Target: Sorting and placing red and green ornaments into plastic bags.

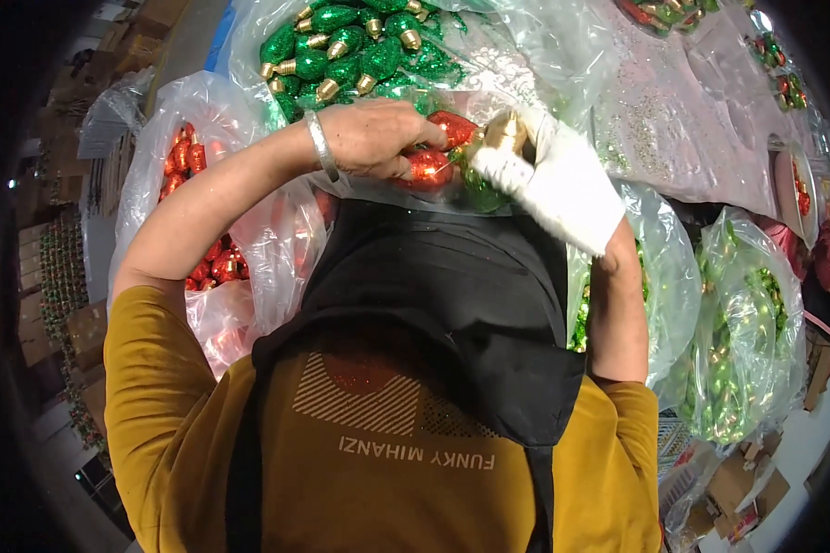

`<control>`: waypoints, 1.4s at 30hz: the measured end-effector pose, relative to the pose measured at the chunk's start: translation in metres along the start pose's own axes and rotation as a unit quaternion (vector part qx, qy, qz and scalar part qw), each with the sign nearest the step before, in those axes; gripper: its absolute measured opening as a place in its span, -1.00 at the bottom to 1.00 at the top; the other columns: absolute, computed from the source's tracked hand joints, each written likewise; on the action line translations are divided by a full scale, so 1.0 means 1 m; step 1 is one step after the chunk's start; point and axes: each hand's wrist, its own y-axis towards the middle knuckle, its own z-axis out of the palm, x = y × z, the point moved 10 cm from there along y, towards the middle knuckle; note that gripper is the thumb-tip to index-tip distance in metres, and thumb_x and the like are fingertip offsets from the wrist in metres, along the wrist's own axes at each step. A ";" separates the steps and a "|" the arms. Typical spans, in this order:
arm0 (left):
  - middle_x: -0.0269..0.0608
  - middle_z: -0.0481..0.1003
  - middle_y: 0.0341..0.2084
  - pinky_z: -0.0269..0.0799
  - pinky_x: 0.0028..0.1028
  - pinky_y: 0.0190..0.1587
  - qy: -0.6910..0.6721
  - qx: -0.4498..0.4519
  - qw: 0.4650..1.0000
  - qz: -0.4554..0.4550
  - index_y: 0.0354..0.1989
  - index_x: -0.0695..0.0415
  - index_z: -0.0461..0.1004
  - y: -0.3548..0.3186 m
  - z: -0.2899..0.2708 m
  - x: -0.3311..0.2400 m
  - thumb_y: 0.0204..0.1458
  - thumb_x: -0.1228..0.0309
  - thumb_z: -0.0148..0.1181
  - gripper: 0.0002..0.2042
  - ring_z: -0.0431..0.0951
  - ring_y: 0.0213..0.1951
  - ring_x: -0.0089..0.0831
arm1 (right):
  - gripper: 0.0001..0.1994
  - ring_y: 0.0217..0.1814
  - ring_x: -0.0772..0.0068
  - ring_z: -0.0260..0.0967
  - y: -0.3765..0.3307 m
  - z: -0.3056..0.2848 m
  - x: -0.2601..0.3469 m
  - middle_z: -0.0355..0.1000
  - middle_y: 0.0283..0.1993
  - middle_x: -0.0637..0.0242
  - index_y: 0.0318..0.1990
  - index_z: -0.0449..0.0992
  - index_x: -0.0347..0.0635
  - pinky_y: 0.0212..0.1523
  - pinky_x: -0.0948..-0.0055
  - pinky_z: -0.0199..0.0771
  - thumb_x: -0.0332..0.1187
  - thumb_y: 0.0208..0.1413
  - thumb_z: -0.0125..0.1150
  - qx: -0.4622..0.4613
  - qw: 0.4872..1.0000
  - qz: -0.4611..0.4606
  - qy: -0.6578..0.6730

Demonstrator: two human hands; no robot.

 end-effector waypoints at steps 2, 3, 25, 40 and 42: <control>0.02 0.47 -0.43 0.35 -0.16 -0.17 0.001 -0.014 1.000 0.011 -0.23 0.23 0.41 -0.005 -0.001 -0.005 0.06 0.23 0.13 -0.71 0.48 -0.24 -0.03 | -0.65 -0.19 0.67 0.29 0.007 -0.010 0.004 0.41 -0.24 0.48 -0.07 0.44 -0.25 -0.08 0.56 0.30 -0.22 0.07 0.26 -0.019 0.999 -0.028 0.042; 0.02 0.47 -0.43 0.35 -0.16 -0.17 0.001 -0.014 1.000 0.016 -0.23 0.23 0.41 -0.008 0.001 -0.008 0.06 0.23 0.13 -0.71 0.48 -0.24 -0.03 | -0.65 -0.19 0.67 0.29 0.012 -0.013 0.003 0.41 -0.24 0.48 -0.07 0.44 -0.25 -0.08 0.56 0.30 -0.22 0.07 0.26 -0.022 0.999 -0.025 0.040; -0.13 0.49 -0.40 0.37 -0.34 -0.24 0.101 -0.221 0.966 0.090 -0.10 0.21 0.43 -0.051 0.012 -0.029 -0.20 0.58 0.01 -0.62 0.51 -0.33 -0.21 | -0.78 -0.26 0.33 0.43 0.027 0.008 0.068 0.47 -0.32 0.19 -0.25 0.49 -0.24 -0.22 0.41 0.43 -0.30 0.00 0.23 -0.109 0.968 -0.151 -0.167; -0.05 0.43 -0.42 0.36 -0.31 -0.21 0.002 -0.238 0.961 0.142 -0.34 0.24 0.41 -0.055 0.030 -0.023 -0.17 0.53 0.01 -0.83 0.49 -0.31 -0.20 | -0.75 -0.28 0.15 0.43 0.064 0.122 0.069 0.45 -0.26 0.13 -0.23 0.44 -0.19 -0.27 0.30 0.46 -0.53 -0.17 0.19 0.166 0.842 -0.372 -0.354; -0.15 0.38 -0.59 0.30 -0.32 -0.30 0.087 -0.338 0.922 0.168 -0.54 0.17 0.40 -0.063 0.028 -0.040 -0.18 0.45 0.02 -0.93 0.44 -0.44 -0.25 | -0.81 -0.28 0.06 0.43 0.074 0.127 0.048 0.45 -0.37 0.13 -0.33 0.47 -0.19 -0.28 0.28 0.45 -0.50 -0.21 0.20 0.251 0.898 -0.270 -0.241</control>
